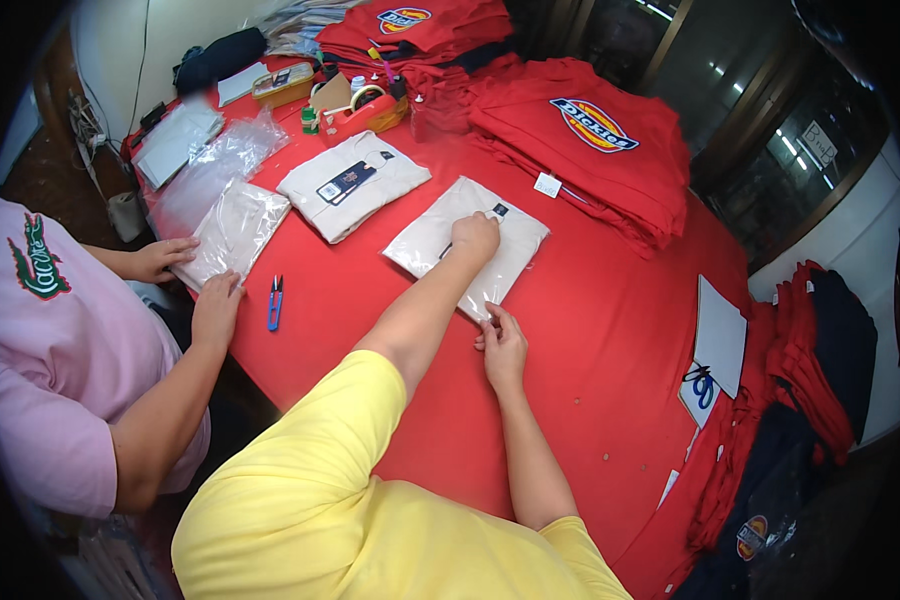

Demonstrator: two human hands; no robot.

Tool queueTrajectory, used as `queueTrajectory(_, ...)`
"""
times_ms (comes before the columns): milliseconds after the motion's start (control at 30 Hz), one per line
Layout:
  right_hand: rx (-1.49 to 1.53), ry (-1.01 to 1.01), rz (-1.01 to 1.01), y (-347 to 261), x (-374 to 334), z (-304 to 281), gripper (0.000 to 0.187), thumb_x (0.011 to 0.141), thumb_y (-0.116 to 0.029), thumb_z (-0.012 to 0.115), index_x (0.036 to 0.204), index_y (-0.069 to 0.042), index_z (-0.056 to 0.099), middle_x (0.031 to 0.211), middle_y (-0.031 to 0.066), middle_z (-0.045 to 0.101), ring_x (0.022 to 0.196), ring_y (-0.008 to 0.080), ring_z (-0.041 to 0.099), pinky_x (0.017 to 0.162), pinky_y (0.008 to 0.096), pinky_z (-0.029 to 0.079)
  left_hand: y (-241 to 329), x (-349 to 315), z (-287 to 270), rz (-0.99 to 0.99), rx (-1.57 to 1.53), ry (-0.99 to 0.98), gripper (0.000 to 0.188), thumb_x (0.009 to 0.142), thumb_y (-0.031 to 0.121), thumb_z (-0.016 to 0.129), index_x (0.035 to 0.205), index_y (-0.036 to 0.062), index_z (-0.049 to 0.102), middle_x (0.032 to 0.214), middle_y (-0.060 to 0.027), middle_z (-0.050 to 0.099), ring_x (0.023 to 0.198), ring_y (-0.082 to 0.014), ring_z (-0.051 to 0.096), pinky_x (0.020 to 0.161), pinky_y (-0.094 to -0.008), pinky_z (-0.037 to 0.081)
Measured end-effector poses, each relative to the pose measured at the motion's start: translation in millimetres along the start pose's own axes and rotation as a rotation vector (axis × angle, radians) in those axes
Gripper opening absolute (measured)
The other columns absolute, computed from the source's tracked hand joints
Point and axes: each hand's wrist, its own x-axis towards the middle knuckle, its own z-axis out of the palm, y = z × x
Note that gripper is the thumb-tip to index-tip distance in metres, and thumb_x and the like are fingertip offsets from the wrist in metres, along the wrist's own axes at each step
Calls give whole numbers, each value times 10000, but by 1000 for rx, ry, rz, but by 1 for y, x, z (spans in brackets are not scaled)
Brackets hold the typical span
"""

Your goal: The person places folded shirts into clear plastic bags, smooths the bags to remove air, and stacks the packaged garments on a table.

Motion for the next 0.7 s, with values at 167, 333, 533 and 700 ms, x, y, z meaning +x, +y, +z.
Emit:
queueTrajectory(167,-15,70,-59,10,0,2,308,896,-4,621,1205,-7,620,916,60,591,666,90,610,596,240,556,-7,-65,-38,118,-176,213,297,904,128,511,1168,65,631,999,-151,645,850,-327,666,728,-451,536)
queueTrajectory(333,2,32,45,-2,0,2,344,868,6,654,1209,16,617,873,53,575,643,91,607,596,238,556,-40,-196,-77,133,-400,261,276,873,95,608,1148,71,631,933,-127,597,886,-330,604,759,-429,502)
queueTrajectory(533,51,47,124,-8,46,16,389,887,-26,635,1266,39,576,770,78,606,636,142,648,574,257,540,-75,-285,-64,-40,-453,206,211,869,80,606,1072,72,663,926,-100,579,895,-292,579,799,-421,474)
queueTrajectory(700,52,63,92,-28,75,24,440,894,-113,657,1306,-1,554,850,103,643,792,194,678,652,314,541,-73,-287,-67,-1,-417,228,174,873,87,601,1031,67,672,922,-86,583,894,-277,576,816,-401,466)
